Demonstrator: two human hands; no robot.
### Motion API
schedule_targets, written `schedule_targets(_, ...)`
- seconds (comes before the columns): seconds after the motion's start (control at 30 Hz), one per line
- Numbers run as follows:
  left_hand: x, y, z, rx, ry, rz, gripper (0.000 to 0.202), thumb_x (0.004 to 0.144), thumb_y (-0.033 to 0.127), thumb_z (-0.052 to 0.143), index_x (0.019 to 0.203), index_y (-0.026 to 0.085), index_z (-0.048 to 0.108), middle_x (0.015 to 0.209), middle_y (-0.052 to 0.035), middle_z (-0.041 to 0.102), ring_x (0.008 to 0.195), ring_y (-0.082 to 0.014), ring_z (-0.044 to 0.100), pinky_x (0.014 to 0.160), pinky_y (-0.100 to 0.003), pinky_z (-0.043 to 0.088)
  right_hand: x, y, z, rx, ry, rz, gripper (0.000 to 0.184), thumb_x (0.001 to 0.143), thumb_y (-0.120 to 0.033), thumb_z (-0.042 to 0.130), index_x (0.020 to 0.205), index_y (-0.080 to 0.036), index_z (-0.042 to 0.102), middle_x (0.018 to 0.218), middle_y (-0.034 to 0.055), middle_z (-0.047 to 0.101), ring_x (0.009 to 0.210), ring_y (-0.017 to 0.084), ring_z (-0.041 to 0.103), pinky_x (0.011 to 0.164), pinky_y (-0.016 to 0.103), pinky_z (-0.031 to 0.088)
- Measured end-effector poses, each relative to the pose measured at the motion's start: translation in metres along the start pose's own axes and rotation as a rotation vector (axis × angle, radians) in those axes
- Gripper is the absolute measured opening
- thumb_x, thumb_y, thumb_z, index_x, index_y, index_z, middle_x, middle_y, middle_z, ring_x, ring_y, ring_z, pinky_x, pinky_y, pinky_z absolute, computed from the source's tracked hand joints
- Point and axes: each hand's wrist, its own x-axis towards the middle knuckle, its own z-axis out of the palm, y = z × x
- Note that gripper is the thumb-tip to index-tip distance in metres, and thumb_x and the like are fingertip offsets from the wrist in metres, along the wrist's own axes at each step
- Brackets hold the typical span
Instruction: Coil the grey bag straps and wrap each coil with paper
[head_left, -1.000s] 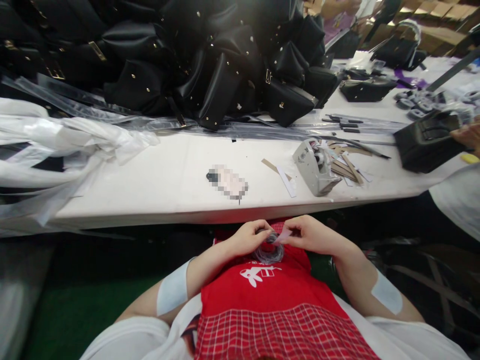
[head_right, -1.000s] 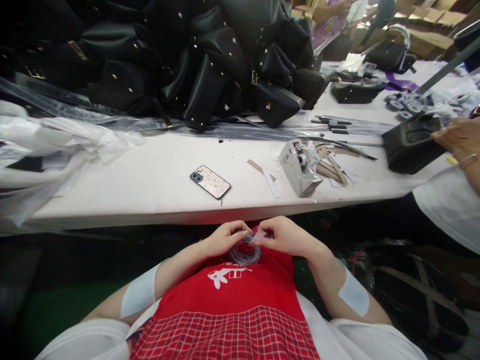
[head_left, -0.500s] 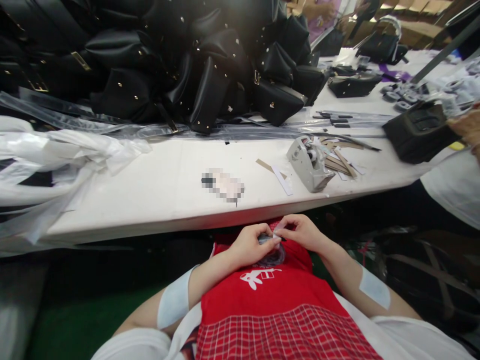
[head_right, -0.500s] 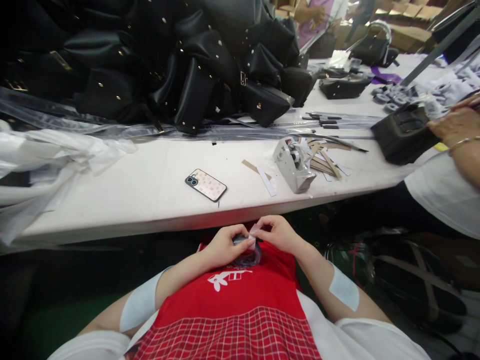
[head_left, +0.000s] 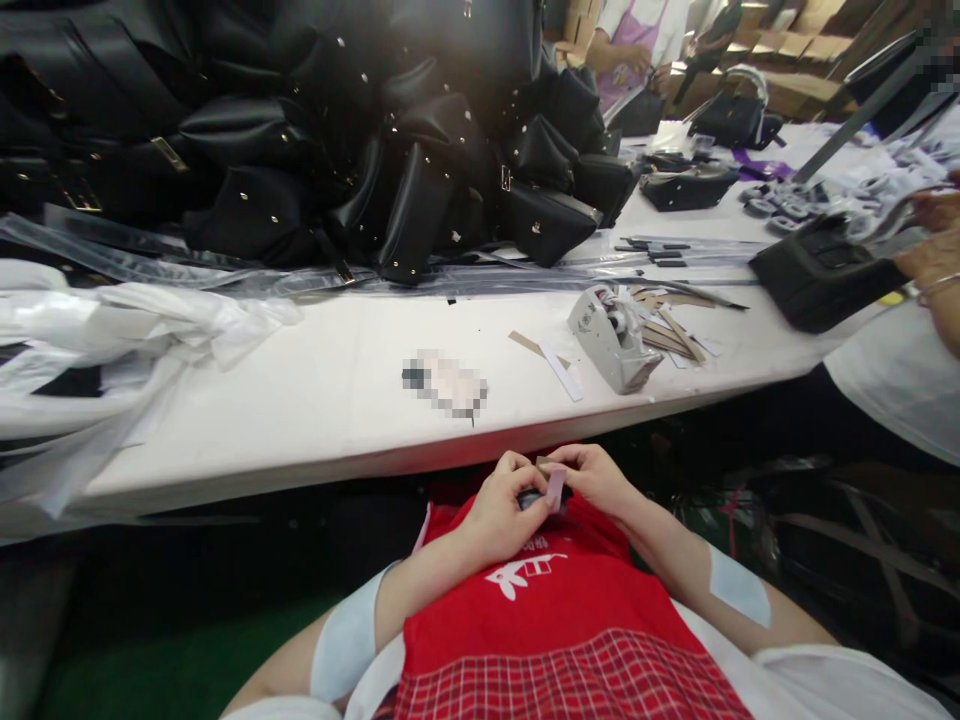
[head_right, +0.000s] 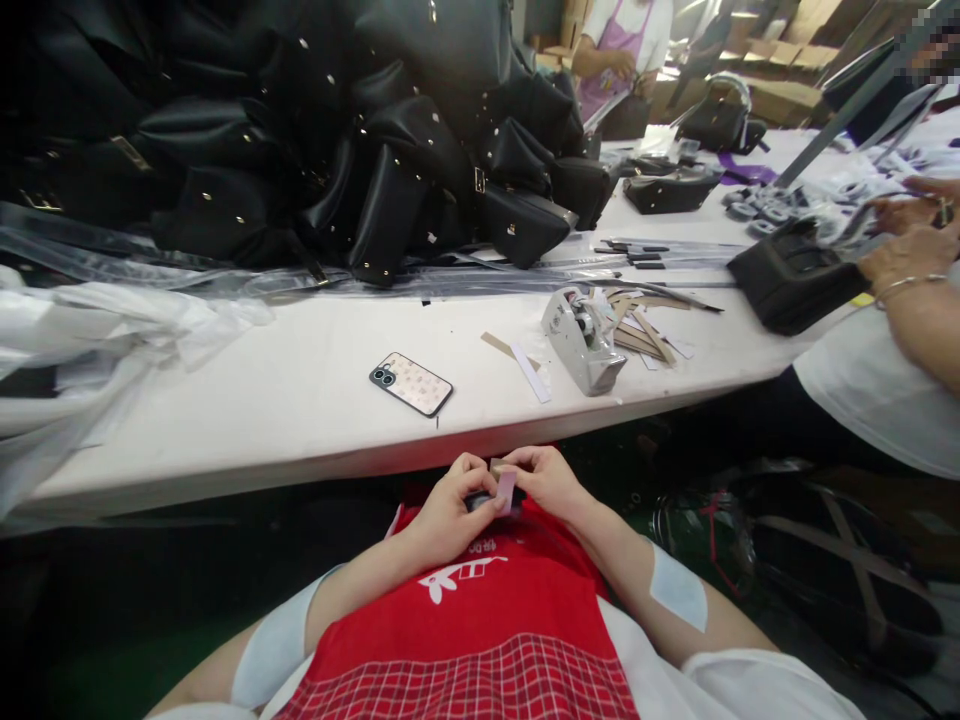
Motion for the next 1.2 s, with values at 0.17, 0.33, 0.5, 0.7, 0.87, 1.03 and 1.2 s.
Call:
schedule_targets(0.17,0.004,-0.011,0.003,-0.021,0.081,-0.139,0.007,0.074,0.016,0.06,0.07,0.018,0.055,0.079,0.0001,0.056,0.077,-0.0143,0.054,0.072,-0.026,0.042,0.004,-0.004,-0.004,-0.094,-0.07,-0.067,0.026,0.075,-0.04,0.065,0.075,-0.016,0.074,0.077,0.0055,0.073,0.072,0.02,0.063,0.07,0.031,0.049)
schedule_targets(0.33,0.009,-0.012,0.002,0.005,0.09,-0.153,0.009,0.071,0.021,0.061,0.074,0.019,0.053,0.077,0.0011,0.058,0.072,-0.0138,0.052,0.069,-0.027,0.041,0.005,-0.013,-0.017,-0.075,-0.272,-0.063,0.031,0.078,-0.045,0.066,0.082,-0.015,0.073,0.081,0.0048,0.072,0.075,0.02,0.063,0.072,0.031,0.049)
schedule_targets(0.5,0.011,-0.007,0.002,0.034,0.084,-0.192,0.02,0.069,0.024,0.064,0.082,0.019,0.049,0.079,0.0009,0.057,0.071,-0.0139,0.052,0.066,-0.027,0.042,0.01,-0.015,-0.016,-0.113,-0.282,-0.015,0.031,0.071,-0.044,0.075,0.079,-0.014,0.074,0.078,0.0066,0.074,0.071,0.019,0.065,0.071,0.031,0.051)
schedule_targets(0.7,0.015,-0.012,-0.004,-0.079,-0.144,-0.283,0.022,0.073,0.03,0.062,0.088,0.017,0.054,0.079,-0.0029,0.064,0.068,-0.0164,0.06,0.062,-0.029,0.047,0.011,-0.015,-0.011,-0.285,-0.246,-0.155,0.02,0.078,-0.035,0.069,0.079,-0.016,0.075,0.078,0.0066,0.074,0.071,0.02,0.068,0.068,0.03,0.054)
schedule_targets(0.87,0.024,-0.017,-0.022,-0.679,-0.343,-0.443,0.036,0.066,0.032,0.072,0.093,0.012,0.058,0.073,-0.0023,0.064,0.053,-0.0113,0.059,0.052,-0.024,0.046,-0.003,-0.017,-0.014,-0.829,-0.241,-0.69,0.033,0.088,-0.017,0.051,0.115,-0.023,0.068,0.111,0.008,0.07,0.103,0.024,0.063,0.091,0.039,0.052)
schedule_targets(1.03,0.038,-0.009,-0.033,-0.862,-0.214,-0.454,0.036,0.063,0.028,0.074,0.092,0.012,0.06,0.078,-0.0046,0.067,0.06,-0.0121,0.061,0.058,-0.025,0.049,-0.016,-0.018,-0.011,-1.068,-0.131,-0.854,0.056,0.088,-0.013,0.046,0.143,-0.019,0.041,0.145,0.0101,0.045,0.138,0.028,0.033,0.112,0.048,0.036)
schedule_targets(1.2,0.043,-0.003,-0.029,-0.762,-0.184,-0.438,0.032,0.062,0.022,0.071,0.091,0.013,0.058,0.071,-0.0022,0.066,0.053,-0.0097,0.057,0.052,-0.021,0.045,0.0,-0.035,-0.056,-0.972,0.13,-0.843,0.05,0.087,-0.021,0.052,0.136,-0.021,0.048,0.134,0.0102,0.056,0.127,0.028,0.046,0.106,0.047,0.041)
